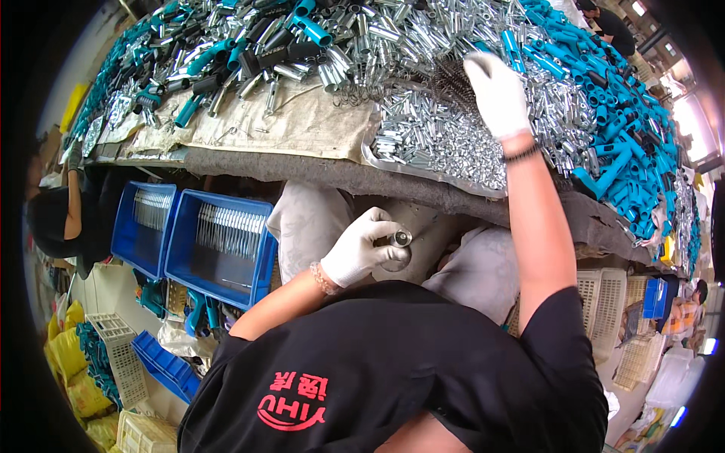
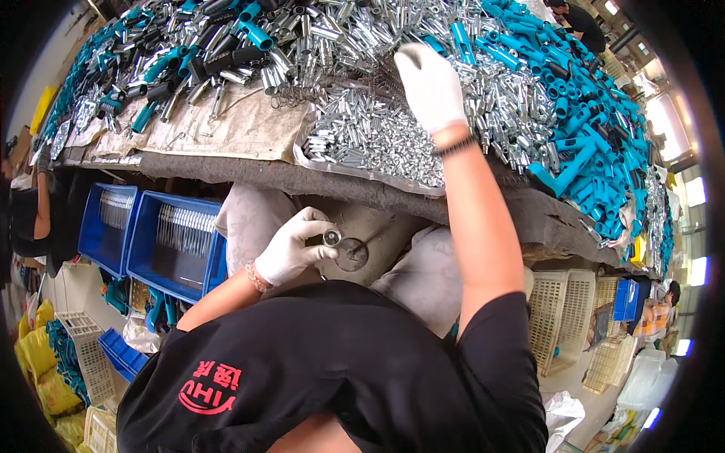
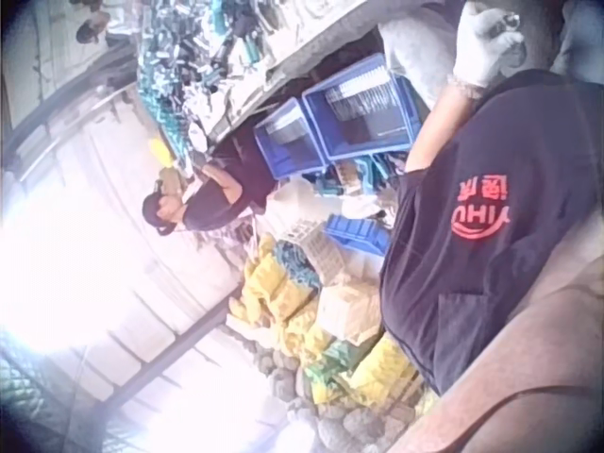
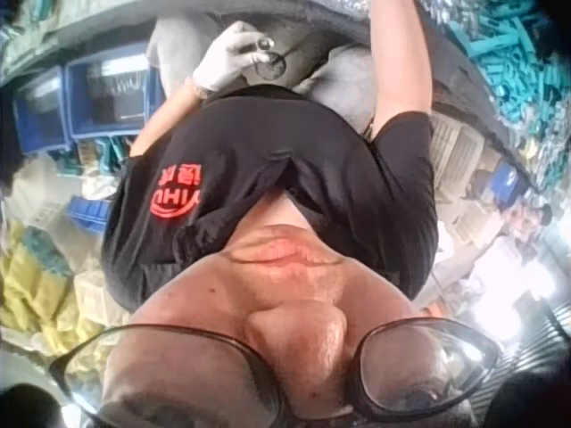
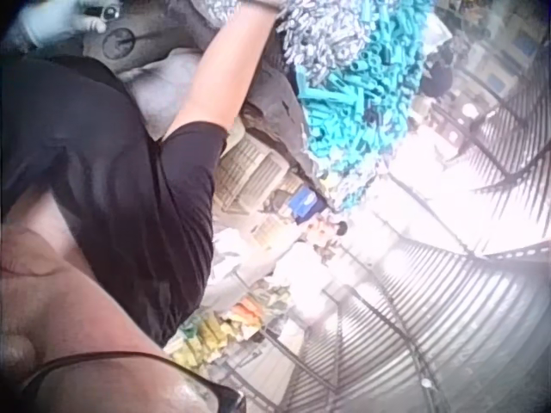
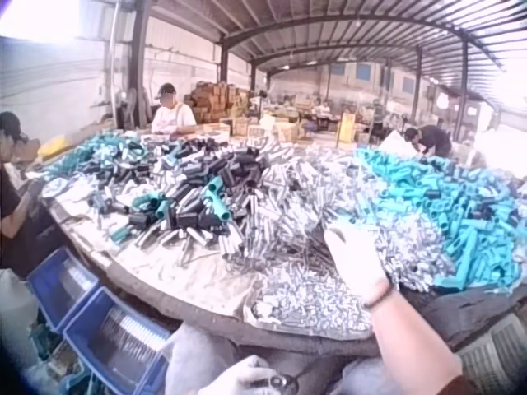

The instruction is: Assemble metal handles with blue grips by fitting internal mechanisms and sliding on sleeves.

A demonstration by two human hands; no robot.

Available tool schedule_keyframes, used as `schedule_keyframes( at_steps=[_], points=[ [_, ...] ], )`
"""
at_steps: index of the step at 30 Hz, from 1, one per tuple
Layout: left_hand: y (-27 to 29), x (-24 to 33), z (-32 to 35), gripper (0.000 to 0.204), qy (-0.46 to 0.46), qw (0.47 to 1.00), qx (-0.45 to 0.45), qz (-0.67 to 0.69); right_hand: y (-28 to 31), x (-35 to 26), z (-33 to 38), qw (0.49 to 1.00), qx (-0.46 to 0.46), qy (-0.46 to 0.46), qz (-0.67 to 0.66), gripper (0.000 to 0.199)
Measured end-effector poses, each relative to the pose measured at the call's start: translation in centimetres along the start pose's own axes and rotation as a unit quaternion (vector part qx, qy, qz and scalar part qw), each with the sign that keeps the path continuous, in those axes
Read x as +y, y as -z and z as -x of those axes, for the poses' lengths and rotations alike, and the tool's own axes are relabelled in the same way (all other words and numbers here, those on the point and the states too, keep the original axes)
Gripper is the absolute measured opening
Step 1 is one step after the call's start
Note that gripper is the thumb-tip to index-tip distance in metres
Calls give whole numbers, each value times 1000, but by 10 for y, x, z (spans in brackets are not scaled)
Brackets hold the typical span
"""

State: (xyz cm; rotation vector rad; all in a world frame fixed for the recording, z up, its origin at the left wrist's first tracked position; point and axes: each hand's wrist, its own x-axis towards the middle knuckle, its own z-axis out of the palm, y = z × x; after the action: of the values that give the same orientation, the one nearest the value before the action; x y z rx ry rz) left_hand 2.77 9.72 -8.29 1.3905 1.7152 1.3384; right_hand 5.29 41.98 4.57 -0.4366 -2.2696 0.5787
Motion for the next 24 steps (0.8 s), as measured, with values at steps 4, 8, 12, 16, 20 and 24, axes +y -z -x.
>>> schedule_keyframes(
  at_steps=[4, 8, 12, 16, 20, 24],
  points=[
    [7, 23, 6, 22, 5, 997, 17, -71, -38, 56, -72, 987, -93, 0, 134, 32],
    [17, 25, 23, 19, 291, 927, -4, 236, -57, 68, -110, 929, -280, 25, 239, 42],
    [43, 26, 42, 29, 370, 806, -78, 456, -38, 62, -108, 950, -280, 34, 137, 43],
    [46, 32, 59, 47, 342, 758, -63, 552, 5, 19, -65, 984, -173, 48, 3, 40],
    [36, 20, 55, 48, 288, 767, -81, 568, 27, 20, -3, 986, -151, 46, -58, 38],
    [29, 26, 38, 35, 323, 770, -39, 549, 34, 10, 16, 986, -136, 96, -23, 35]
  ],
)
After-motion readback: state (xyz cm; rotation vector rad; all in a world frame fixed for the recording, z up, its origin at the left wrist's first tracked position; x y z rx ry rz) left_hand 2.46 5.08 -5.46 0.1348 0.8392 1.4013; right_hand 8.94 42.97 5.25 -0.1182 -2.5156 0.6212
